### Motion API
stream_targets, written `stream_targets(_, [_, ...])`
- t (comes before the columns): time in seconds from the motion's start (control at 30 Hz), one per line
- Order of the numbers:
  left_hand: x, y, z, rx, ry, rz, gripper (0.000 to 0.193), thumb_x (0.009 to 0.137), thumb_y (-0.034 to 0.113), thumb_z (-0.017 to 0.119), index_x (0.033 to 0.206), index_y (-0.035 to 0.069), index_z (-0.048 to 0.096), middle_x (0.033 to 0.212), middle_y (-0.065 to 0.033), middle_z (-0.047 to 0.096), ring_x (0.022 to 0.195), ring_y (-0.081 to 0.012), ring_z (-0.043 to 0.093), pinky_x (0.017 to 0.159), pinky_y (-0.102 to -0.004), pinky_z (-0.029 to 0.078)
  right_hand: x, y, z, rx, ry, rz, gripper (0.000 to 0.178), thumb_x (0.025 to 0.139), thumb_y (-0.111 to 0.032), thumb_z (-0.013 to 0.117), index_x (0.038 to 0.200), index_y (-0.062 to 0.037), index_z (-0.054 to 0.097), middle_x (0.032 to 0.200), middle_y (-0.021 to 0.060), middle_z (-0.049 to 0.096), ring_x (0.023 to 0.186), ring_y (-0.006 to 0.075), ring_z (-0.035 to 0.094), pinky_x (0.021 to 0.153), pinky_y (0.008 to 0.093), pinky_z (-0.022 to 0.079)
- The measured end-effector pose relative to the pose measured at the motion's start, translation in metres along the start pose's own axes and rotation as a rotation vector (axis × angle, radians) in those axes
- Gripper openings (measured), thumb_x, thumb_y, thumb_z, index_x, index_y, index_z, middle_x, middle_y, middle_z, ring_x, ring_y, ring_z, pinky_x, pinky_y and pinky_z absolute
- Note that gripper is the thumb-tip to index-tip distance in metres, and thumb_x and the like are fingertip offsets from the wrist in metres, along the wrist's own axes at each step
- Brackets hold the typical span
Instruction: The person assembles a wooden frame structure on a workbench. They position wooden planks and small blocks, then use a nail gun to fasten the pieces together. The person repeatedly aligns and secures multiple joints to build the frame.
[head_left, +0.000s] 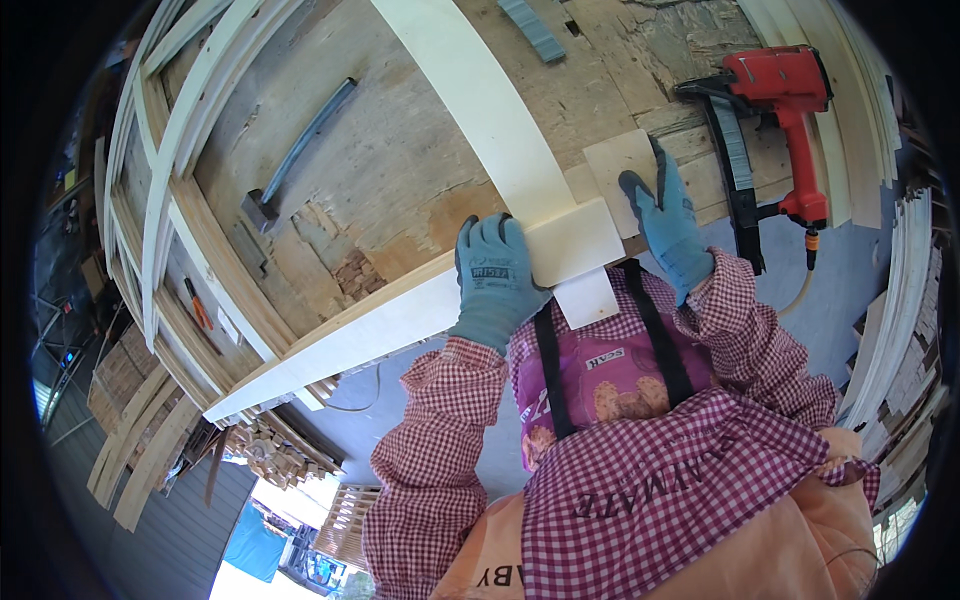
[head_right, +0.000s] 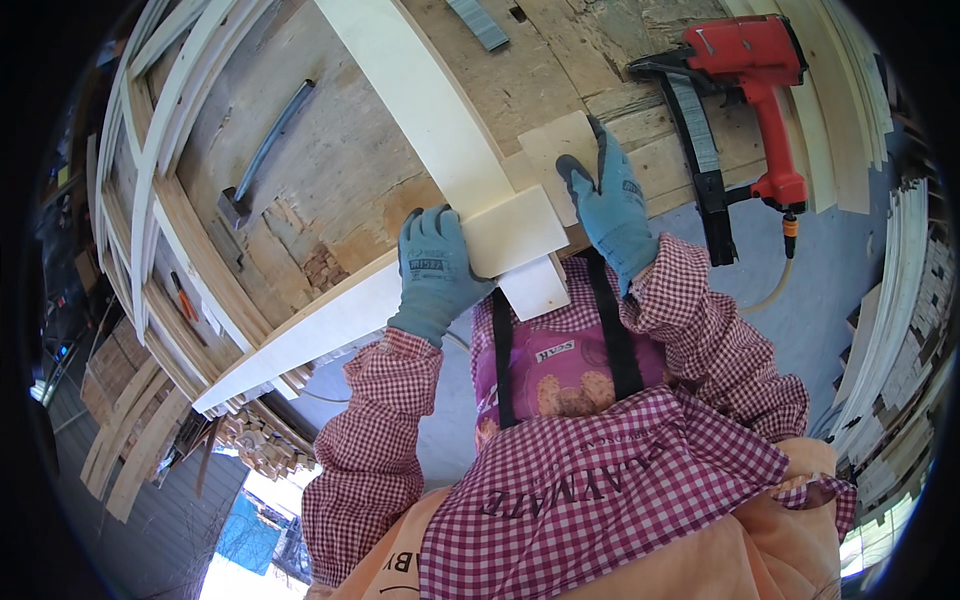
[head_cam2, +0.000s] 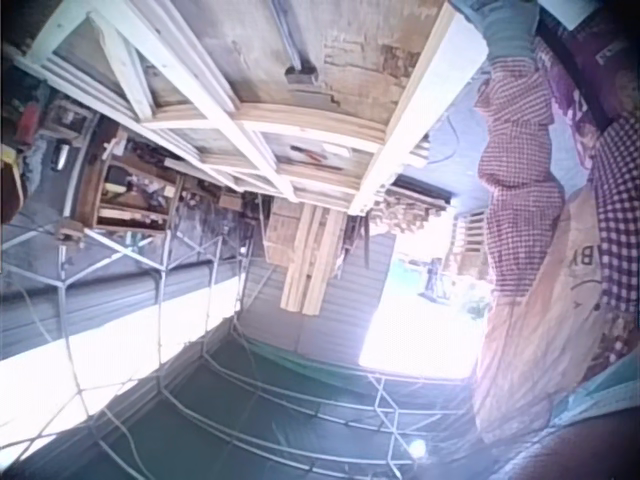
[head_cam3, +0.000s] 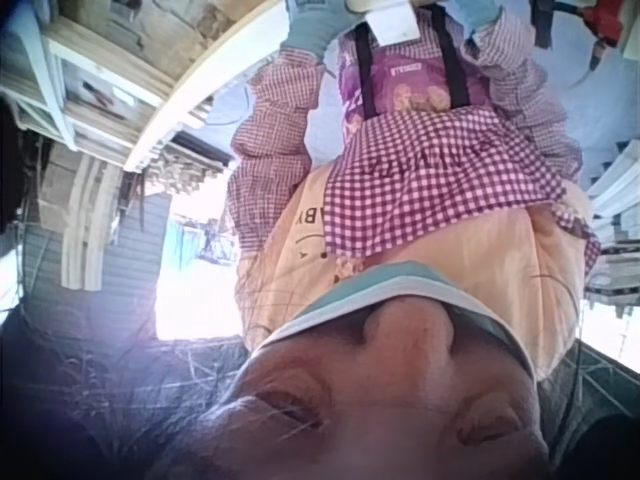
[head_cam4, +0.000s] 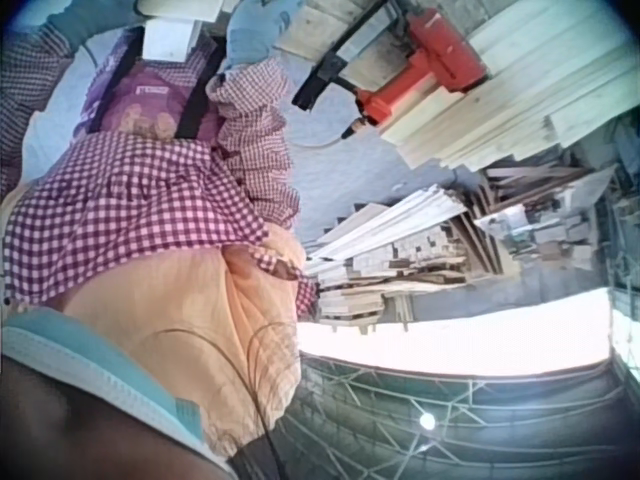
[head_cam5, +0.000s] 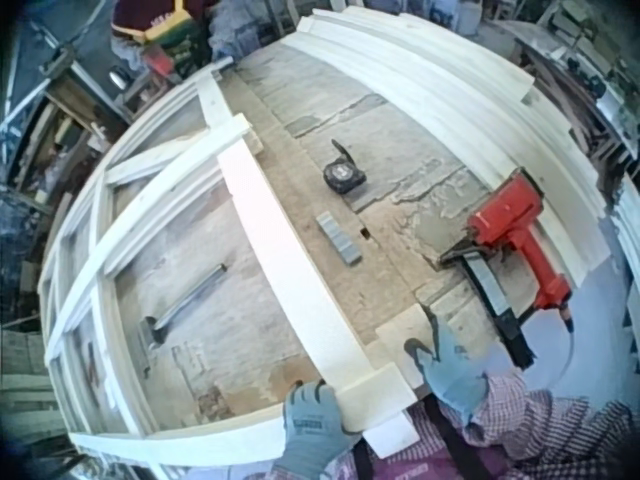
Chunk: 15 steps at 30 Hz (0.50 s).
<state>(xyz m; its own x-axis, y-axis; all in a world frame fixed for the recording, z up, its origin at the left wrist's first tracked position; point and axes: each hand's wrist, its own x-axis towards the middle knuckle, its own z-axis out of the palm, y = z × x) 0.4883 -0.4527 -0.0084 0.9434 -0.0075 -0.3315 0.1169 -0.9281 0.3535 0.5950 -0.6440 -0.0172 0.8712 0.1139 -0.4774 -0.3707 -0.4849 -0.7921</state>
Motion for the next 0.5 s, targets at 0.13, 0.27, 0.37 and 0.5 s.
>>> stream_targets(0.13, [-0.001, 0.0, -0.001, 0.014, 0.029, 0.015, 0.077, 0.052, 0.038, 0.079, 0.108, -0.002, 0.045, 0.107, -0.0174, 0.048, 0.104, -0.035, 0.045, 0.098, -0.0476, 0.03, 0.002, 0.01, 0.001, -0.125, 0.045, -0.065, 0.054, 0.087, -0.012, 0.06, 0.135, -0.0088, 0.037, 0.104, 0.0098, 0.054, 0.071, 0.0115, 0.053, 0.061, 0.0243, 0.048])
stream_targets(0.27, [-0.001, 0.0, 0.0, 0.025, 0.023, 0.002, 0.078, 0.051, 0.038, 0.08, 0.108, -0.002, 0.045, 0.108, -0.017, 0.048, 0.105, -0.035, 0.044, 0.098, -0.0467, 0.03, 0.004, 0.009, -0.002, 0.034, 0.001, -0.028, 0.053, 0.087, -0.019, 0.062, 0.134, -0.0095, 0.04, 0.102, 0.0087, 0.056, 0.071, 0.0106, 0.053, 0.06, 0.0251, 0.047])
stream_targets(0.37, [-0.001, -0.001, 0.0, 0.022, -0.008, -0.003, 0.08, 0.05, 0.038, 0.08, 0.109, -0.001, 0.045, 0.108, -0.0165, 0.047, 0.106, -0.0348, 0.044, 0.099, -0.0464, 0.03, 0.02, 0.023, -0.005, 0.099, -0.014, -0.001, 0.05, 0.088, -0.023, 0.062, 0.132, -0.0091, 0.043, 0.101, 0.0066, 0.057, 0.07, 0.0099, 0.052, 0.06, 0.0242, 0.046])
stream_targets(0.5, [-0.002, -0.001, -0.002, 0.04, -0.012, -0.015, 0.081, 0.049, 0.038, 0.081, 0.109, -0.001, 0.045, 0.109, -0.0158, 0.047, 0.106, -0.0343, 0.044, 0.099, -0.0463, 0.03, 0.045, 0.024, -0.033, -0.199, 0.165, -0.122, 0.05, 0.086, -0.027, 0.062, 0.13, -0.0108, 0.046, 0.105, 0.0099, 0.059, 0.085, 0.0187, 0.058, 0.071, 0.0294, 0.048])
